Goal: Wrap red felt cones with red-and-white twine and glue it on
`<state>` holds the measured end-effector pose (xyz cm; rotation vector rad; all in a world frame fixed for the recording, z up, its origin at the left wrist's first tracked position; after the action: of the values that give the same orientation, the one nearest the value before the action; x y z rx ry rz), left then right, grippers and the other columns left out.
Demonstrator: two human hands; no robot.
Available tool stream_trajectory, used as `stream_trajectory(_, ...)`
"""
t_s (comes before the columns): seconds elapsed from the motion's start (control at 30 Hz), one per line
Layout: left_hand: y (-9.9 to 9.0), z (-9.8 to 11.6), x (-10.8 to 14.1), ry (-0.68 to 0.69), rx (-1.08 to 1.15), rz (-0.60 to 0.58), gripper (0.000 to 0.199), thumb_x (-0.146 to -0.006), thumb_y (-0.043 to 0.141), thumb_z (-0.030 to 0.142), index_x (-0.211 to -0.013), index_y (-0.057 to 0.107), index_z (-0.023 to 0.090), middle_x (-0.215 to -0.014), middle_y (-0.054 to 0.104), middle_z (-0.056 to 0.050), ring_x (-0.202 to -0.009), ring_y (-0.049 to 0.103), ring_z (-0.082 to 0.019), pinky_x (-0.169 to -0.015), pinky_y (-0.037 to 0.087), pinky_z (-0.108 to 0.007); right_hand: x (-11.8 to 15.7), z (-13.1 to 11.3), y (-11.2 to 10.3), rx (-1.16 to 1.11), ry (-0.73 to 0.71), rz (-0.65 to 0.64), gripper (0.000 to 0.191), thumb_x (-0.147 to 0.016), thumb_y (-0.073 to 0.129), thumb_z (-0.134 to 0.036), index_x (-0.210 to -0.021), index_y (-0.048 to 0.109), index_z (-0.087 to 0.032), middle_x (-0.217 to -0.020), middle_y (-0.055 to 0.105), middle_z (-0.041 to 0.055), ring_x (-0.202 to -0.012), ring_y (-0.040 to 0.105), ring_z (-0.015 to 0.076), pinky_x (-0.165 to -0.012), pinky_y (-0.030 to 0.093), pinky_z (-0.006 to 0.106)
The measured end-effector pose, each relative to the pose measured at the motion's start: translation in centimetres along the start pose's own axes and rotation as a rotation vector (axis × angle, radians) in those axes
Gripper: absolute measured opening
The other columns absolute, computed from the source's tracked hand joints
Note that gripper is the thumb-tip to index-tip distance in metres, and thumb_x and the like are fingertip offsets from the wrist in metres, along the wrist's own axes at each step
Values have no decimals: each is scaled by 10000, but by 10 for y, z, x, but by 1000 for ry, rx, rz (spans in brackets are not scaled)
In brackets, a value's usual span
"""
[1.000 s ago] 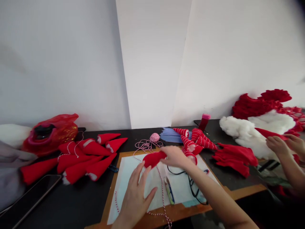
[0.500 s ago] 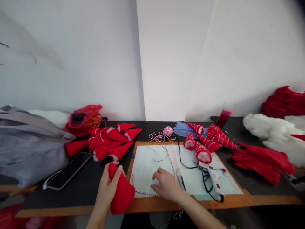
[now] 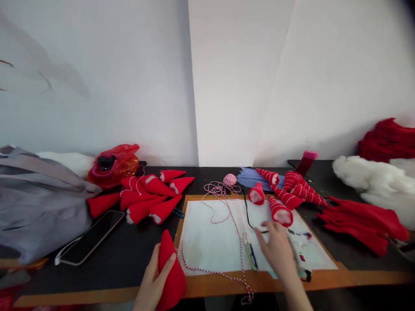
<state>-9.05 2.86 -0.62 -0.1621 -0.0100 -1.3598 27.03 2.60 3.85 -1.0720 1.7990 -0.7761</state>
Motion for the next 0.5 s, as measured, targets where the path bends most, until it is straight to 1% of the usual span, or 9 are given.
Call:
stream_trajectory(0.03,3,-1,1,3,-16,15,605,-744,732,544,-1245,544,262,-1248,665,-59,-1213,592,-315,-976,511,-334,3,28,-9,45,75,59,313,-932,408,-439,-1040,548,-182,-1023,580,214,-1011,580,405,-890,452,563)
stream_trajectory(0.1,11,2,4,-1,-42,13,594,-778,680,578,-1260,511,274,-1284,638,-56,-1231,578,-314,-985,508,-354,15,80,-19,172,230,120,389,-886,398,-528,-1013,533,-187,-982,598,223,-949,613,427,-848,461,574)
stream_trajectory(0.13,16,7,6,-1,-48,-4,579,-799,651,590,-1258,494,275,-1267,639,-58,-1198,598,-310,-971,516,-368,21,103,-19,180,307,67,409,-856,404,-583,-970,522,-209,-926,621,203,-898,640,425,-801,482,557)
stream_trajectory(0.2,26,19,11,10,-35,-49,565,-818,628,597,-1251,466,274,-1211,654,-58,-1118,637,-293,-948,525,-381,33,141,-16,14,474,-72,456,-729,539,-688,-884,495,-262,-761,658,117,-791,687,394,-731,513,504)
stream_trajectory(0.27,36,32,18,12,37,-56,593,-787,673,588,-1243,460,275,-1206,659,-56,-1104,647,-282,-948,525,-372,41,161,-11,-143,574,-69,503,-632,619,-707,-884,506,-286,-676,665,62,-668,692,365,-643,520,478)
stream_trajectory(0.3,41,37,21,-9,97,-61,622,-757,708,581,-1243,466,277,-1212,664,-57,-1105,650,-283,-938,530,-366,43,164,-9,-224,594,-21,524,-601,648,-705,-895,515,-293,-670,671,52,-649,692,357,-615,521,468)
stream_trajectory(0.37,49,43,28,-106,259,-102,680,-709,763,553,-1266,482,283,-1195,688,-63,-1065,675,-293,-867,559,-364,47,156,-9,-367,591,118,551,-596,671,-698,-949,536,-296,-731,692,62,-693,700,356,-596,529,455)
stream_trajectory(0.43,54,42,33,-235,445,-199,684,-726,758,522,-1307,500,272,-1131,721,-85,-978,709,-304,-757,578,-368,50,135,-14,-494,591,251,547,-656,663,-685,-1016,542,-292,-801,693,71,-771,699,349,-617,540,443)
stream_trajectory(0.5,58,37,37,-344,582,-310,634,-771,706,526,-1306,546,226,-1053,739,-120,-903,729,-312,-686,575,-375,51,107,-22,-630,607,355,486,-739,635,-655,-1046,533,-292,-815,665,59,-763,677,319,-622,542,430)
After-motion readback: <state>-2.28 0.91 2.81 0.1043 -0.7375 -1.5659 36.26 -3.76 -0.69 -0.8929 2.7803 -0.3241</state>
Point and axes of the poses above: each hand's wrist, its own x-axis away from the middle knuckle, its own y-axis out of the palm, z = x × y, the point moved 1 cm from there along -x, towards the middle knuckle
